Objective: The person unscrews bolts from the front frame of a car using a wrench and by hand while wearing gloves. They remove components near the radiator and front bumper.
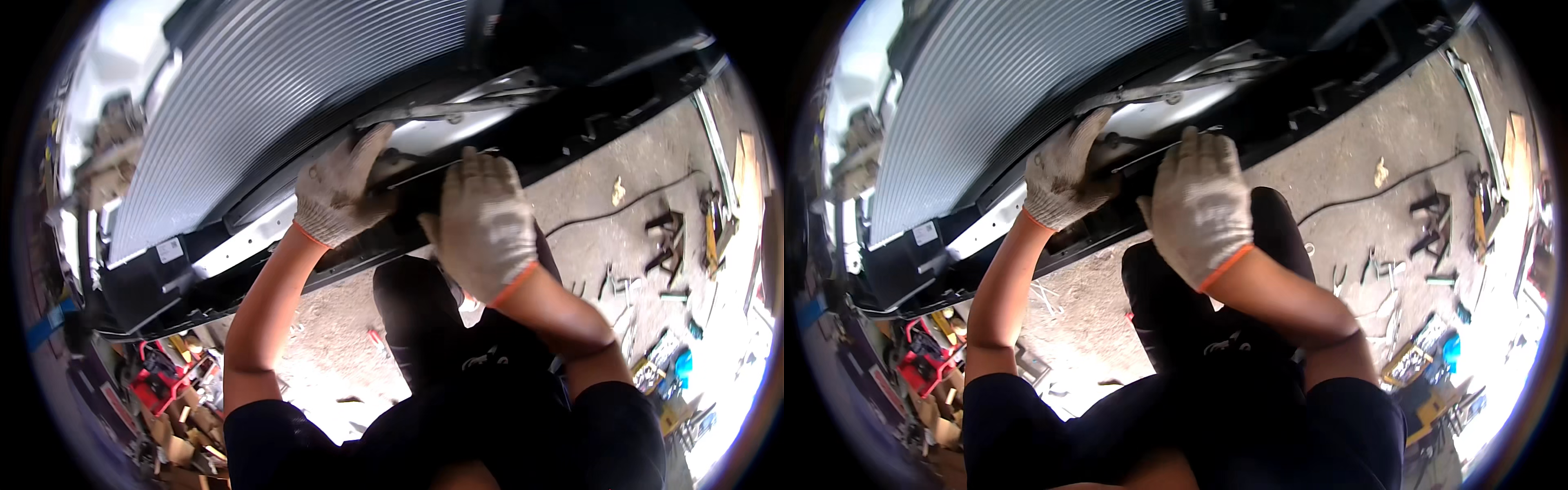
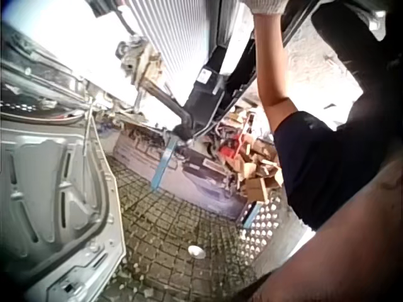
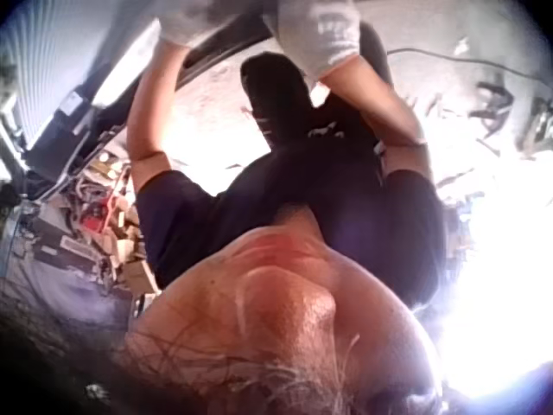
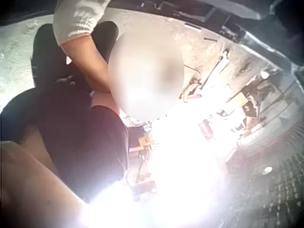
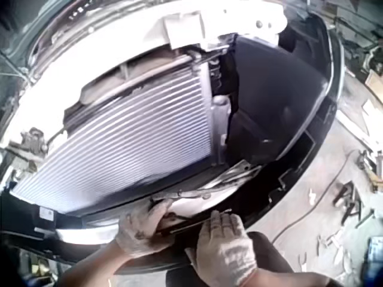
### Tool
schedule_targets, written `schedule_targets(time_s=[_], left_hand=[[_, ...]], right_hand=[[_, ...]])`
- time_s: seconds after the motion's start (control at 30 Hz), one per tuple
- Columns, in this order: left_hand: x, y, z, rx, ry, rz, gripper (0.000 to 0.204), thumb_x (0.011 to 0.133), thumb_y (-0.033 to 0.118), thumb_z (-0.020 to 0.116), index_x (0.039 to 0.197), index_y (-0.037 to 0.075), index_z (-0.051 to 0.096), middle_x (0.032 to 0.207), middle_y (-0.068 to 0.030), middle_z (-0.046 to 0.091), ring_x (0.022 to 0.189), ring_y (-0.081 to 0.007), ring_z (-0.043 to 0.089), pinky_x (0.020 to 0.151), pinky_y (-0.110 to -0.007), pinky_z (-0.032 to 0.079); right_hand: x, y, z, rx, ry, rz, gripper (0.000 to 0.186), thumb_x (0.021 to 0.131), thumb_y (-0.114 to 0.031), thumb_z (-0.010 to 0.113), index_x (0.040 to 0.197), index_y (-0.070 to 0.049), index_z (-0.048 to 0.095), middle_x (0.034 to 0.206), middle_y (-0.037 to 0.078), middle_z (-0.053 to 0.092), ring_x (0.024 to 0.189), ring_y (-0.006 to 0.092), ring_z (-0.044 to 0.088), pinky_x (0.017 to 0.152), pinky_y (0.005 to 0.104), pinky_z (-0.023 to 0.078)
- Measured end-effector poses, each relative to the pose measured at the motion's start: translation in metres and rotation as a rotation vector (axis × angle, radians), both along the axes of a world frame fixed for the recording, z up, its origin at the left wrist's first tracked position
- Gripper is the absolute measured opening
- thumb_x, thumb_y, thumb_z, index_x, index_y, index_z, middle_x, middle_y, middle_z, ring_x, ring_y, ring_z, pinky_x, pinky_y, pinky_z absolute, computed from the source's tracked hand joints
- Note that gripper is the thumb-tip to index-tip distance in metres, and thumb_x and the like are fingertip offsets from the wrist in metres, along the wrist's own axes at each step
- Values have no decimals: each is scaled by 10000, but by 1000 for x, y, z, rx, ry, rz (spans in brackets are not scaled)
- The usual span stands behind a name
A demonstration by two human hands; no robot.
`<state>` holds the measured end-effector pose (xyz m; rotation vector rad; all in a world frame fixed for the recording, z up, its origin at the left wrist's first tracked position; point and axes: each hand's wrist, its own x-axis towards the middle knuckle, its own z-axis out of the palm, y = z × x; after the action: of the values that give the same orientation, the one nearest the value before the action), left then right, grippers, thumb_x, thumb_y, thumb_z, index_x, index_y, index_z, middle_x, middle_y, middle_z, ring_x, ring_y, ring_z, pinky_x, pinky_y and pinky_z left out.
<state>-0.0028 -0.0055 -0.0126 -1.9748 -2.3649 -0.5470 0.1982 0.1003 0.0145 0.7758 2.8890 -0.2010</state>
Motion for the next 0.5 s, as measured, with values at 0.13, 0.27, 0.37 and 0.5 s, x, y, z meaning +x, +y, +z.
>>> schedule_targets(time_s=[0.13, 0.27, 0.37, 0.5], left_hand=[[4, 16, 37, -128, 45, 33, 915, 630, 268, 865, 1465, 106, 528, 1019, -178, 716, 796, -327, 714, 648, -410, 602], [3, 17, 31, -194, 0, -5, 920, 651, 295, 877, 1476, 111, 512, 1069, -204, 710, 816, -344, 716, 669, -445, 603], [4, 19, 35, -255, 24, 40, 925, 686, 432, 883, 1483, 158, 504, 1106, -230, 696, 894, -391, 724, 724, -473, 608], [10, 24, 44, -430, -19, 140, 939, 684, 525, 864, 1495, 229, 496, 1218, -199, 670, 1032, -389, 705, 842, -477, 596]], right_hand=[[-10, 6, 32, -72, -61, -71, 789, 1051, -544, 445, 1523, 88, 433, 1606, 277, 415, 1519, 402, 363, 1294, 501, 167], [-36, 8, 38, -241, -373, -120, 731, 1042, -480, 443, 1523, 70, 453, 1636, 283, 370, 1534, 392, 338, 1263, 487, 210], [-55, 36, 51, -487, -441, -45, 510, 998, -354, 502, 1342, -25, 685, 1447, 205, 615, 1415, 350, 518, 1213, 488, 277], [-68, 37, 45, -562, -436, -103, 318, 919, -254, 612, 1134, -138, 816, 1200, 111, 772, 1178, 292, 707, 1037, 432, 478]])
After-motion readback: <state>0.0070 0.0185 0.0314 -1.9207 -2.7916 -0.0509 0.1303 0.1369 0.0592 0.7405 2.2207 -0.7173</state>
